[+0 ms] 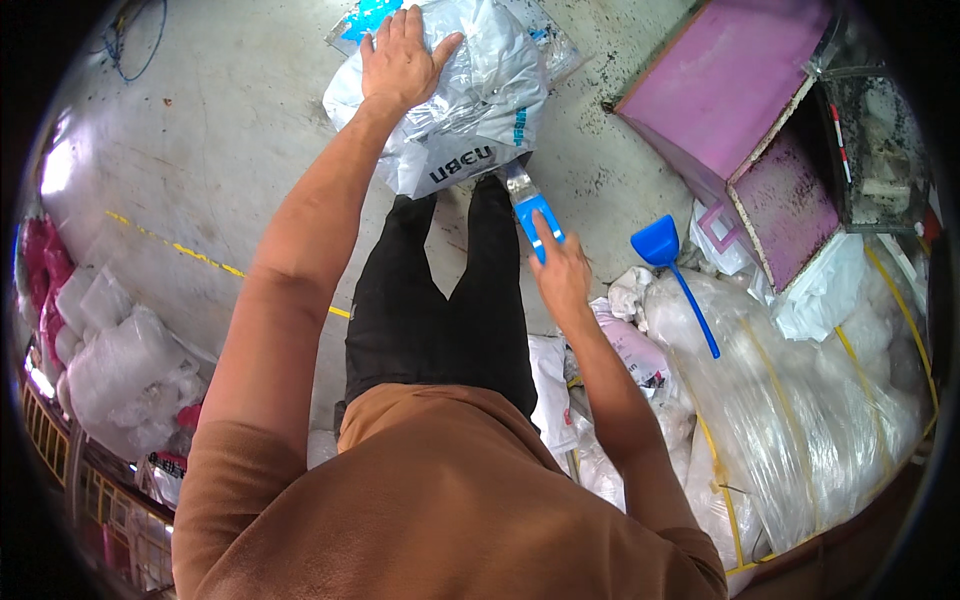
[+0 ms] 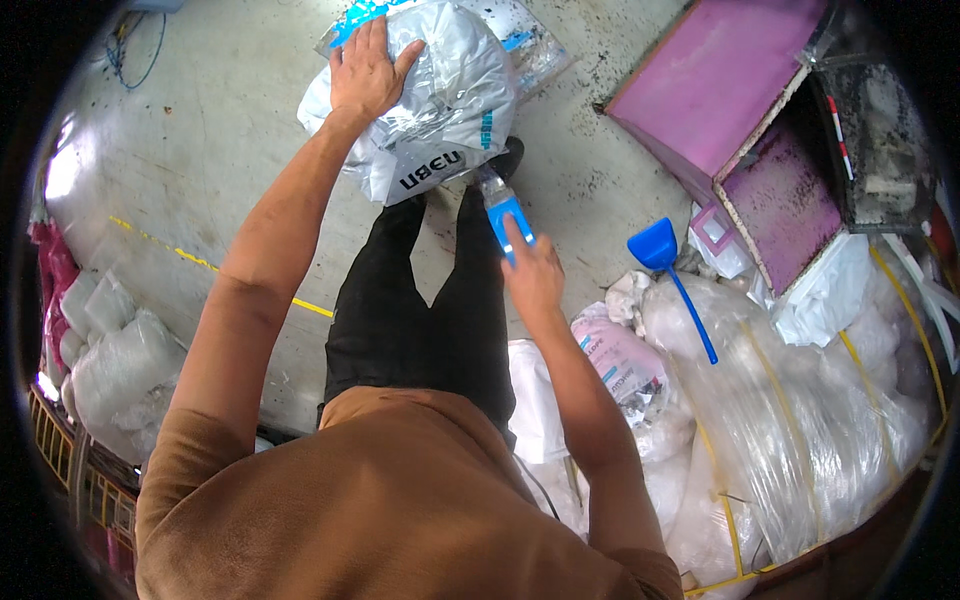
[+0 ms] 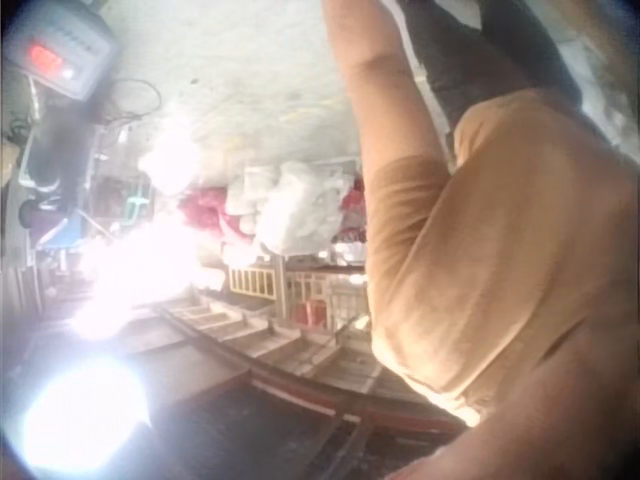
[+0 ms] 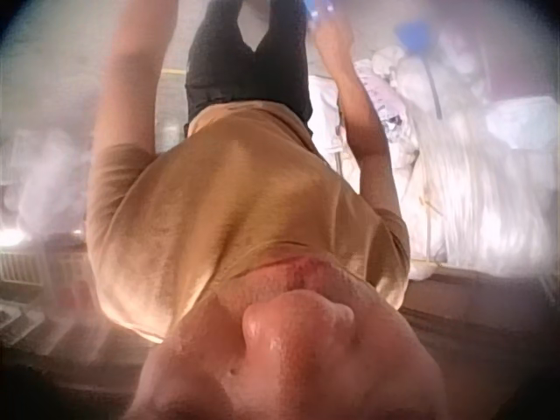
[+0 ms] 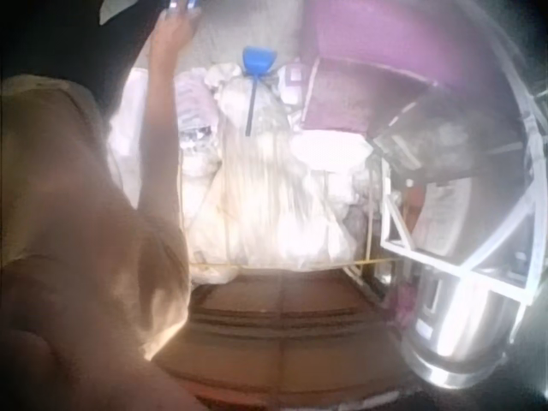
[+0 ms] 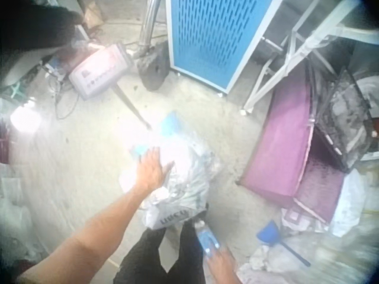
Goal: The person scoops dark granular material from a hopper into a white sack placed on a digital scale. After filling, they fold the sack closed, secure it with packing tape using a dispenser, and label the sealed sack with a red marker.
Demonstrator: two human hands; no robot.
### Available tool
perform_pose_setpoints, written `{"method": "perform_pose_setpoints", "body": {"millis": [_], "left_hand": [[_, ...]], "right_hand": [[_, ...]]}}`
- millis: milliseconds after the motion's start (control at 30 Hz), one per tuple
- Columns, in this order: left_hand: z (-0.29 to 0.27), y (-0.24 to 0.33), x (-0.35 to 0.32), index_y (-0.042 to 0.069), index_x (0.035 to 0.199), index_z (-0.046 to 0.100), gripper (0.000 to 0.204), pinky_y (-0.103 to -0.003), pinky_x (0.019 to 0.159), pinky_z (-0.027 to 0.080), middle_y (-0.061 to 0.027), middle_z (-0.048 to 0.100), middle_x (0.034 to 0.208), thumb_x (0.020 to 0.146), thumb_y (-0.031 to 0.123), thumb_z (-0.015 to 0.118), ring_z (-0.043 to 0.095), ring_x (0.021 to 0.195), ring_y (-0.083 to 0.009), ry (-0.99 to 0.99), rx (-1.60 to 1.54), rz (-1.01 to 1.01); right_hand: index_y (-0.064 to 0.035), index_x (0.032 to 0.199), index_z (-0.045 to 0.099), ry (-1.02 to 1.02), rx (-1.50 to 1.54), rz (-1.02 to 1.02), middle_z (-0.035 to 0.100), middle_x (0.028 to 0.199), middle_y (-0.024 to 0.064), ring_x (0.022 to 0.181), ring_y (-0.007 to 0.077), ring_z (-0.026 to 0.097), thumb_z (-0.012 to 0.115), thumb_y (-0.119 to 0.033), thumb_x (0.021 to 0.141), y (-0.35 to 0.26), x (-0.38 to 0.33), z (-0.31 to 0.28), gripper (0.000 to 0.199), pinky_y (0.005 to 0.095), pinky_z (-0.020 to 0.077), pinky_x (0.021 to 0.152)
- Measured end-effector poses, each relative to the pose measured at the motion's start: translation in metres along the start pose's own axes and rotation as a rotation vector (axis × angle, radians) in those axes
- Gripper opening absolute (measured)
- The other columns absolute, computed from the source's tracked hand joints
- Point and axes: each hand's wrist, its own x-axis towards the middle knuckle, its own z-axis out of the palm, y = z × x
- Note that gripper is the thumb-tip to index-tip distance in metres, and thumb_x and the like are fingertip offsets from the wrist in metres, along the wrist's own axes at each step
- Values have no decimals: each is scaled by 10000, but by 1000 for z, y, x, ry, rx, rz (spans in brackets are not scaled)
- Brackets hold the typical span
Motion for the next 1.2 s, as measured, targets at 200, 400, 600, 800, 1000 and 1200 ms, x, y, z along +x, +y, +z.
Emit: {"method": "perform_pose_setpoints", "body": {"millis": [200,400,600,800,1000,1200], "left_hand": [[0,2,0,22,1556,357,913,-588,1210,244,-197,419,1580,981,726,434,368,1485,-339,-25,0,-17],[7,-4,-4,23,1564,346,945,-602,1223,210,-186,399,1602,962,742,455,334,1503,-341,-70,-34,-58],[22,-23,0,40,1552,363,876,-581,1178,293,-200,439,1563,973,682,508,423,1434,-357,123,54,-44],[-88,30,-99,45,1249,666,702,-445,957,491,-170,695,1119,946,671,571,653,1078,-315,-478,-595,-329],[-95,28,-158,44,876,729,583,-294,660,464,-43,691,767,941,618,643,633,724,-157,-1058,-1351,-998],[-68,-49,-141,38,878,732,122,-311,701,519,-48,712,793,912,138,672,659,729,-148,-767,-1084,-333]], "right_hand": [[-174,1423,601,-496,-212,114,673,1134,242,1044,403,686,731,-112,851,15,108,43,590,490,572,834],[-64,1366,605,-293,731,684,656,1341,176,1163,346,668,643,-116,913,131,5,74,457,486,545,993],[-24,1367,562,-252,2020,903,648,1315,130,1187,292,645,632,-137,957,48,-8,2,430,493,527,1028],[-33,1374,562,-110,2102,828,658,1275,118,1085,247,670,633,-118,951,-32,-19,-30,437,428,561,957],[-14,1573,386,-108,1332,406,628,1306,105,1078,176,625,630,10,936,-105,-19,-47,683,372,535,944],[-105,1512,527,178,582,-56,636,1067,137,865,280,639,737,13,843,-166,-25,-38,711,404,547,770]]}}
